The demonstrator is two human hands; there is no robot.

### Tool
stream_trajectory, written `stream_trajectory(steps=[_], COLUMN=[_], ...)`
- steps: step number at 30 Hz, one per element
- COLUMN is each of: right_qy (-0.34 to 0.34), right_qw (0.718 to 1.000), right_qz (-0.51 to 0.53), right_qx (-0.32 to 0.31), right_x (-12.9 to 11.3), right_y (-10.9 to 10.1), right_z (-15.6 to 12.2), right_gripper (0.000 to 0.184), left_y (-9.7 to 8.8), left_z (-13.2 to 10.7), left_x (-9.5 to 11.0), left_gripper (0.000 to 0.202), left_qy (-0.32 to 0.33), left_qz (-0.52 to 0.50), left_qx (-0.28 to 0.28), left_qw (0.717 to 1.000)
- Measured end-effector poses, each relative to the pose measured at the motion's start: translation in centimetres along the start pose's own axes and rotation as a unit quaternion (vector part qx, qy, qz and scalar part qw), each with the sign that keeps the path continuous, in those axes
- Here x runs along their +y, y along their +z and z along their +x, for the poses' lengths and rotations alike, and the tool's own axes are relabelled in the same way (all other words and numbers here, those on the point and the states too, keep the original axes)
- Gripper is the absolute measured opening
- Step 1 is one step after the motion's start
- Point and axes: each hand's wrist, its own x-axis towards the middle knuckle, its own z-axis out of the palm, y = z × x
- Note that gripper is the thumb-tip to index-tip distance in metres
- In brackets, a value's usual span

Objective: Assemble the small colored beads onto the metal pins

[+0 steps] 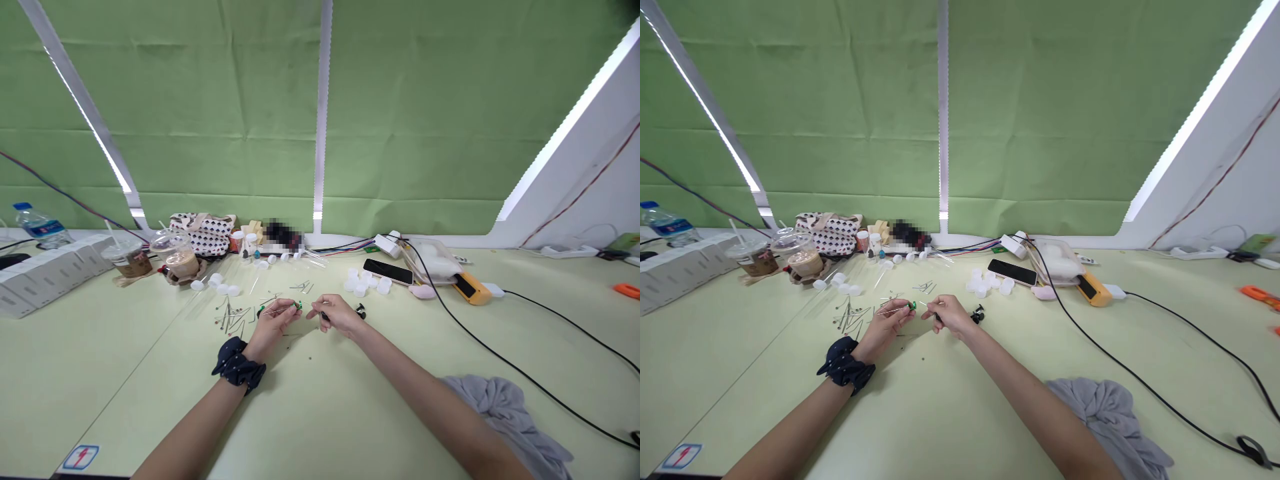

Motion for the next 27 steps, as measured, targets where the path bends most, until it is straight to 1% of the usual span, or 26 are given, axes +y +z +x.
stream_trajectory(steps=[3,8,9,12,13,15,17,18,21,23,25,27], right_qy=[-0.002,0.039,0.049,0.066,0.067,0.061,0.051,0.048,0.042,0.043,0.040,0.031], right_qw=[1.000,0.999,0.999,0.998,0.998,0.998,0.998,0.998,0.994,0.992,0.992,0.994], right_qz=[0.002,0.016,0.013,-0.002,-0.001,0.012,0.031,0.040,0.060,0.062,0.053,0.031], right_qx=[-0.001,0.000,0.002,0.011,0.013,0.012,-0.008,-0.025,-0.082,-0.106,-0.109,-0.098], right_x=[-0.1,-0.1,-0.1,-0.2,-0.3,-0.6,-0.9,-1.0,-1.3,-1.3,-1.1,-0.8], right_y=[-0.3,-0.5,-0.5,-0.5,-0.5,-0.5,-0.6,-0.7,-1.2,-1.4,-1.6,-1.5], right_z=[0.1,0.1,0.0,-0.1,-0.1,-0.1,0.0,0.0,-0.1,-0.1,-0.1,0.0], right_gripper=[0.022,0.016,0.017,0.028,0.028,0.020,0.013,0.015,0.028,0.031,0.028,0.027], left_y=[-0.1,-0.2,-0.2,-0.1,0.0,0.0,-0.1,-0.2,-0.5,-0.6,-0.7,-0.6], left_z=[0.1,0.1,0.1,0.1,0.1,0.0,0.1,0.1,0.2,0.2,0.3,0.3], left_x=[0.1,0.1,0.1,0.2,0.2,0.2,0.1,0.1,-0.1,-0.2,-0.2,-0.1], left_gripper=[0.025,0.025,0.025,0.024,0.024,0.023,0.023,0.023,0.023,0.024,0.024,0.025], left_qy=[-0.001,0.001,0.000,-0.005,-0.006,-0.005,-0.002,0.000,0.002,0.002,0.002,0.002], left_qz=[-0.003,-0.018,-0.020,-0.026,-0.028,-0.032,-0.034,-0.035,-0.039,-0.040,-0.040,-0.039], left_qx=[0.006,0.002,0.001,0.001,0.002,0.003,0.001,-0.001,-0.005,-0.005,-0.004,-0.004], left_qw=[1.000,1.000,1.000,1.000,1.000,0.999,0.999,0.999,0.999,0.999,0.999,0.999])
